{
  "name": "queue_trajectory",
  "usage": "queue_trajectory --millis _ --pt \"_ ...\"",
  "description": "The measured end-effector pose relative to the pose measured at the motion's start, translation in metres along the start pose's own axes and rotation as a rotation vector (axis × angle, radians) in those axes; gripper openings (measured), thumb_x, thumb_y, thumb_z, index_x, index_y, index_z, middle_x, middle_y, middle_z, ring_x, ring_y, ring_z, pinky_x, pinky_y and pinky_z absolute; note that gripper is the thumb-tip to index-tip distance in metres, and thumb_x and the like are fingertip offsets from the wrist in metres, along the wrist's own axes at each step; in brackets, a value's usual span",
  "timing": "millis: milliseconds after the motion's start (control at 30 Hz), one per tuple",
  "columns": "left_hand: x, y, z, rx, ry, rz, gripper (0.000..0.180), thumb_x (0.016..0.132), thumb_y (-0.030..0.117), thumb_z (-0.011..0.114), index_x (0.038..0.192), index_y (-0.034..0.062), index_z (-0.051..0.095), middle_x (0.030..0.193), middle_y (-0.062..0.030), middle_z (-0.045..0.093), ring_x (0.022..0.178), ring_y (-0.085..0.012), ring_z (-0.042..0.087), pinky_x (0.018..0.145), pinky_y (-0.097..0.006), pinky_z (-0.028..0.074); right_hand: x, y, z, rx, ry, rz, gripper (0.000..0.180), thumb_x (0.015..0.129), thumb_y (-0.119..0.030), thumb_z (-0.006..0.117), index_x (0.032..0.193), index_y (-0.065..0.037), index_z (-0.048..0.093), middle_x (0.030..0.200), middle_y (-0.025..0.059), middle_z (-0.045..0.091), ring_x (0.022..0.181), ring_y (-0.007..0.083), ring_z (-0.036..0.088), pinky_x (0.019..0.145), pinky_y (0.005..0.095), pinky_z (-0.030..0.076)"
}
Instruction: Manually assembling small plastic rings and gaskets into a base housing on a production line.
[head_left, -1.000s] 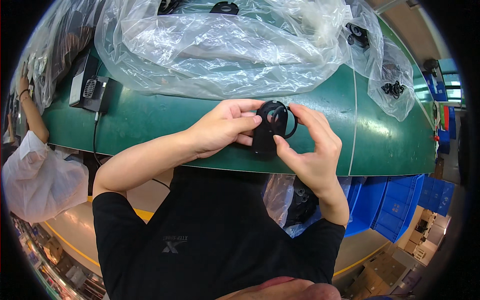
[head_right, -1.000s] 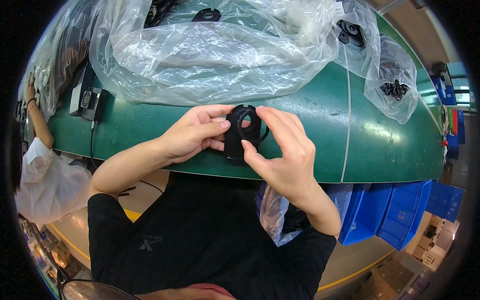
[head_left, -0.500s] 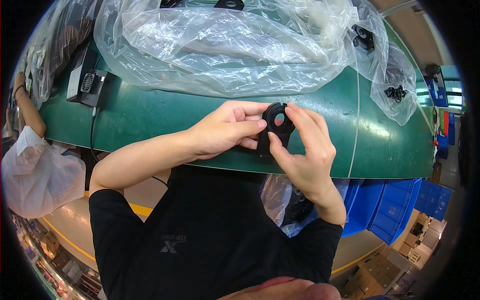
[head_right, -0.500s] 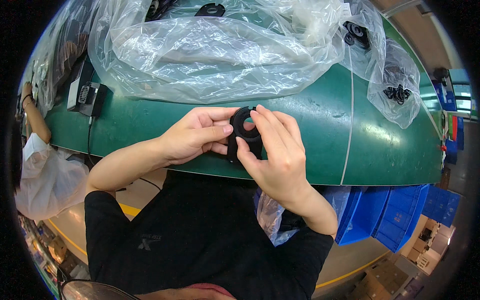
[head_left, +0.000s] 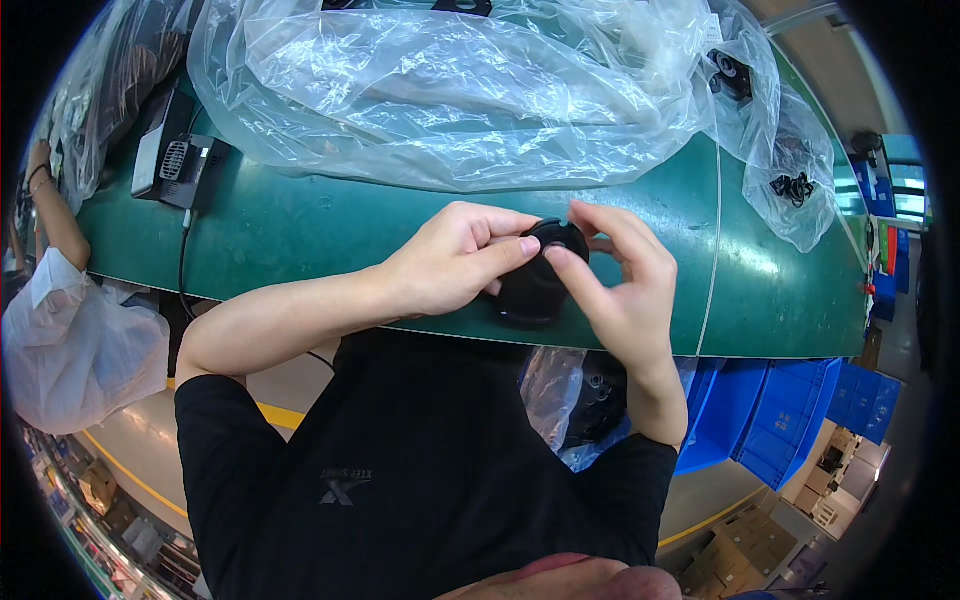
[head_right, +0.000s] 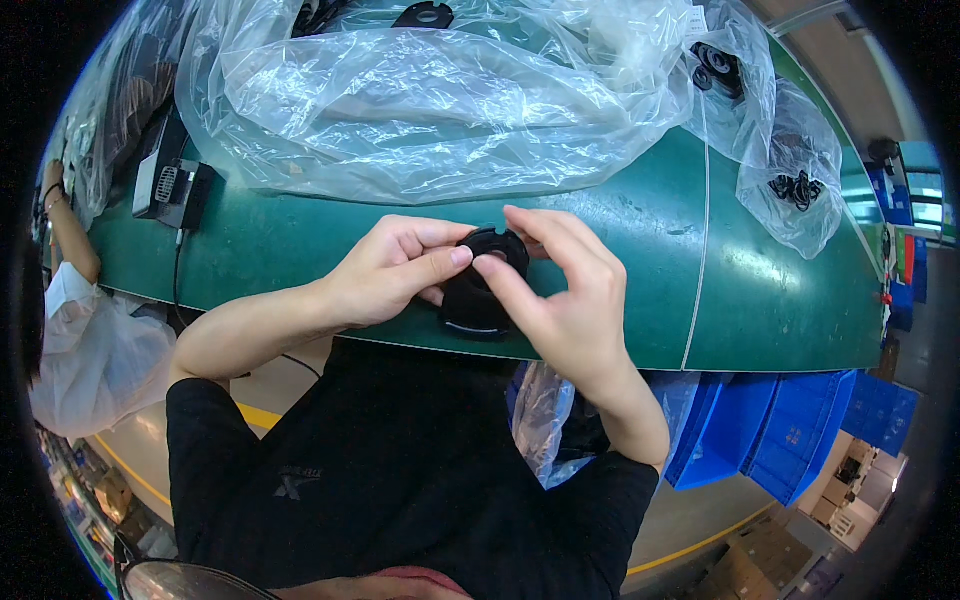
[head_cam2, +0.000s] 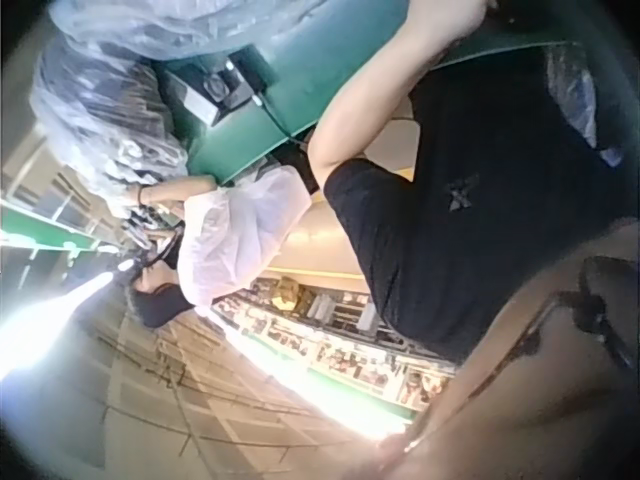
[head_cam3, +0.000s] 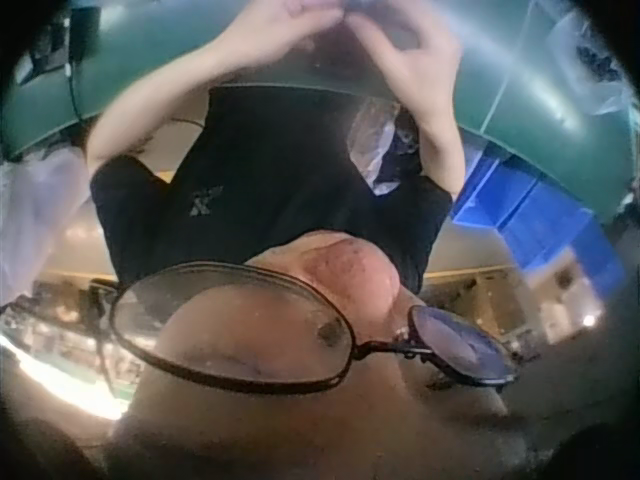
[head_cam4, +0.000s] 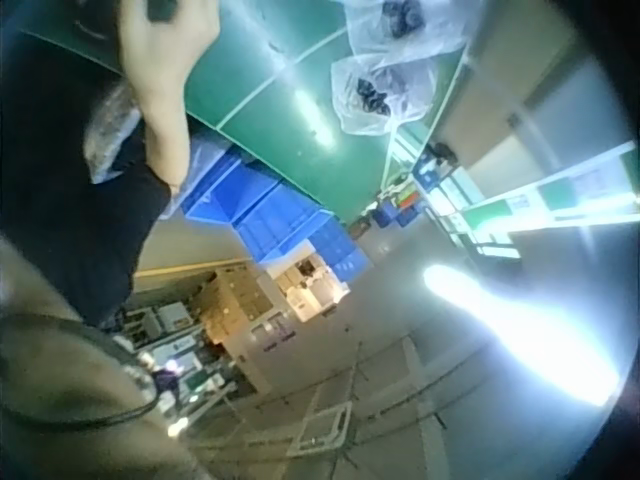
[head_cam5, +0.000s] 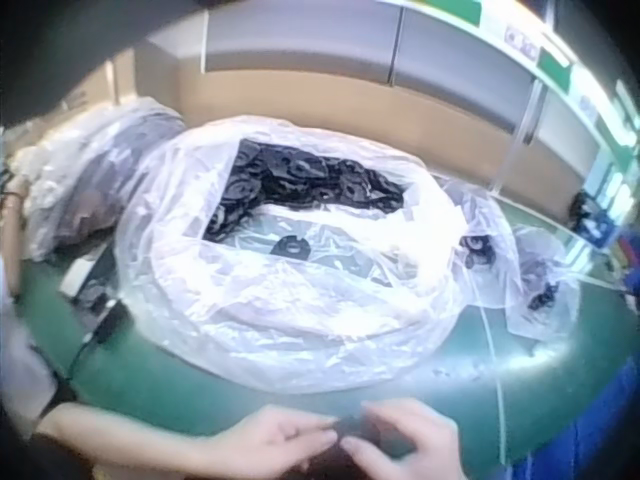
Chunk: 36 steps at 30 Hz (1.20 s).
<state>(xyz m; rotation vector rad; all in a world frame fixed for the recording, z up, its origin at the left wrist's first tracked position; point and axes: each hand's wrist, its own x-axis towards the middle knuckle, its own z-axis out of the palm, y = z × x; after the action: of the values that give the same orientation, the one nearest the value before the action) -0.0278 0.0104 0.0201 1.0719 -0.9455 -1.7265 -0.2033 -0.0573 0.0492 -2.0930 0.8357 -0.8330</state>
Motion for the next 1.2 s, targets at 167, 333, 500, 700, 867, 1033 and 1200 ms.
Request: queue_trajectory --millis 167,333,500,700,867,1033,1200 --pt "-0.001 -0.004 -0.001 0.177 -0.027 0.050 0.032 0.093 0.017 0.050 0.118 -0.0032 0.054 0.088 -0.0007 0.062 0.073 -0.0023 0.051 0.059 -0.020 0.043 -0.003 0.017 0.000 0.293 -0.126 0.198 0.022 0.078 -0.005 0.068 0.098 0.004 0.064 0.087 0.0086 0.063 0.077 0.0121 0.061 0.068 0.0224 0.048" --pt "-0.002 -0.003 0.001 0.160 0.090 0.076 0.031 0.093 0.014 0.052 0.117 -0.0052 0.054 0.083 0.0026 0.058 0.070 -0.0021 0.048 0.061 -0.019 0.041 -0.002 0.012 0.002 0.502 -0.105 0.384 0.016 0.081 -0.003 0.065 0.094 0.006 0.063 0.086 0.0064 0.063 0.077 0.0094 0.059 0.068 0.0200 0.047" --pt "-0.002 -0.009 -0.002 0.147 0.060 0.080 0.026 0.093 0.013 0.052 0.108 -0.0065 0.059 0.082 0.0041 0.057 0.071 -0.0006 0.045 0.061 -0.018 0.038 -0.001 0.011 0.003 0.590 -0.169 0.476 0.015 0.081 -0.003 0.066 0.093 0.006 0.064 0.086 0.0061 0.063 0.078 0.0078 0.058 0.069 0.0192 0.047" --pt "-0.001 -0.010 -0.001 0.200 0.078 0.098 0.022 0.092 0.013 0.052 0.094 -0.0060 0.063 0.068 0.0059 0.049 0.064 -0.0010 0.037 0.054 -0.021 0.033 -0.002 0.012 0.008 0.562 -0.156 0.472 0.015 0.081 -0.004 0.066 0.092 0.006 0.064 0.083 0.0060 0.064 0.074 0.0072 0.059 0.066 0.0186 0.047" --pt "-0.001 -0.013 -0.001 0.280 0.102 0.198 0.023 0.091 0.013 0.052 0.085 -0.0049 0.063 0.057 0.0059 0.041 0.056 -0.0015 0.032 0.048 -0.023 0.029 -0.002 0.013 0.007 0.588 -0.192 0.496 0.014 0.081 -0.003 0.065 0.091 0.006 0.064 0.082 0.0061 0.064 0.073 0.0074 0.059 0.065 0.0183 0.048" --pt "-0.002 -0.005 -0.003 0.356 0.057 0.103 0.025 0.092 0.011 0.052 0.109 -0.0051 0.060 0.094 -0.0059 0.066 0.086 -0.0065 0.055 0.075 -0.022 0.045 -0.001 0.012 0.004 0.623 -0.189 0.515 0.015 0.081 -0.003 0.065 0.093 0.006 0.064 0.083 0.0060 0.064 0.074 0.0072 0.059 0.066 0.0185 0.047" --pt "-0.002 -0.006 -0.002 0.365 0.055 0.128 0.027 0.091 0.011 0.053 0.113 -0.0044 0.058 0.096 -0.0062 0.065 0.087 -0.0064 0.055 0.077 -0.022 0.046 -0.001 0.015 0.003 0.599 -0.195 0.470 0.017 0.081 -0.003 0.065 0.095 0.006 0.064 0.084 0.0065 0.064 0.077 0.0075 0.059 0.068 0.0191 0.047"
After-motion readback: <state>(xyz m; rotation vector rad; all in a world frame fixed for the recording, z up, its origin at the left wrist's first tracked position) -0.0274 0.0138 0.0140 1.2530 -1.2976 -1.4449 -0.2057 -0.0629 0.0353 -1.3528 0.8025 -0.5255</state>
